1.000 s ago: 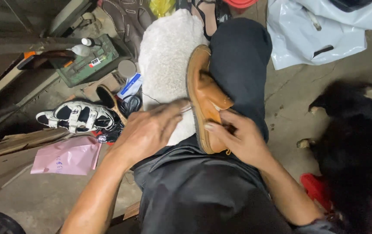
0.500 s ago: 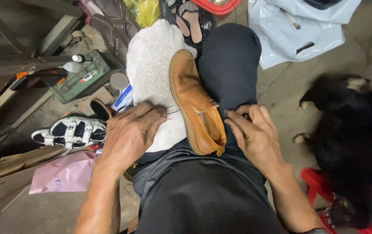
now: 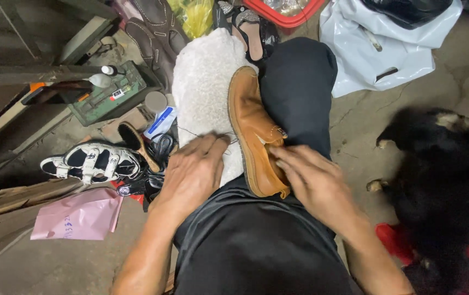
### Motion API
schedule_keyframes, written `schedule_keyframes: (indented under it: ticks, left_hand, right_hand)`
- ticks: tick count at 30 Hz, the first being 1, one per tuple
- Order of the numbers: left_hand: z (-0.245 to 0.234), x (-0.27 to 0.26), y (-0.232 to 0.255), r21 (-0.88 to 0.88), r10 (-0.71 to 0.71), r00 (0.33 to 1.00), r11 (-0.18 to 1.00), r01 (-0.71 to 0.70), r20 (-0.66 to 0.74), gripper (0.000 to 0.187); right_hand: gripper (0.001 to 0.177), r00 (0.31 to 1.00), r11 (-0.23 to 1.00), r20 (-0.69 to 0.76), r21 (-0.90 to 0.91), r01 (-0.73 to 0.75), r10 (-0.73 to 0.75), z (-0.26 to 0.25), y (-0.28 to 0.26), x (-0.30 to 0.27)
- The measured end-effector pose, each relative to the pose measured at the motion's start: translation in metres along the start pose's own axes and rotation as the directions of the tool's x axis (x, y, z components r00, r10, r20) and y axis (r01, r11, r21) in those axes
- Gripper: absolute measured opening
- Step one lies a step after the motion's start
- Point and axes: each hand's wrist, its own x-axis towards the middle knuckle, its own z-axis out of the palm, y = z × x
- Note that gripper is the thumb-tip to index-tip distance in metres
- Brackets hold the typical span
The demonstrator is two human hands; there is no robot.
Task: Hand-sewing the sole of a brown leather shoe using a needle and thread in a workshop environment.
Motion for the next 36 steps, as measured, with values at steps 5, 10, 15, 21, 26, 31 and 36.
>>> schedule_keyframes:
  ticks: [5, 10, 15, 21, 26, 31, 36]
  left_hand:
    - [-0.009, 0.002, 0.007, -0.083, -0.105, 0.991, 0.992, 0.099, -0.081, 0.016]
    - [0.009, -0.005, -0.007, -0.045, -0.097, 0.99, 0.995, 0.093, -0.099, 0.02]
    - [0.02, -0.003, -0.009, 0.021, -0.069, 0.992, 0.997, 0.072, -0.104, 0.019]
    - [0.01, 0.011, -0.009, 0.102, -0.042, 0.995, 0.994, 0.051, -0.088, 0.021]
    - [0.003, 0.019, -0.017, 0.159, -0.02, 0.991, 0.986, 0.042, -0.136, 0.02]
    - [0.012, 0.02, -0.02, 0.088, -0.048, 0.991, 0.994, 0.059, -0.123, 0.025]
    - [0.021, 0.02, -0.021, 0.096, -0.007, 0.995, 0.995, 0.016, -0.098, 0.02]
  right_hand:
    - [0.01, 0.995, 0.869, -0.009, -0.488, 0.079, -0.096, 0.016, 0.026, 0.011]
    - [0.014, 0.996, 0.967, 0.04, -0.238, 0.089, -0.082, -0.016, -0.008, 0.006]
    - [0.017, 0.992, 0.986, -0.077, -0.143, 0.088, -0.1, -0.046, -0.03, -0.011]
    - [0.01, 0.982, 0.956, -0.175, 0.272, 0.113, -0.066, -0.049, -0.02, -0.025]
    - [0.015, 0.97, 0.864, -0.183, 0.501, -0.05, 0.163, -0.018, 0.003, -0.009]
    - [0.023, 0.972, 0.96, -0.216, 0.279, -0.025, 0.088, 0.02, 0.007, 0.026]
    - [0.023, 0.99, 0.999, -0.136, 0.04, -0.034, 0.039, 0.044, 0.035, 0.035]
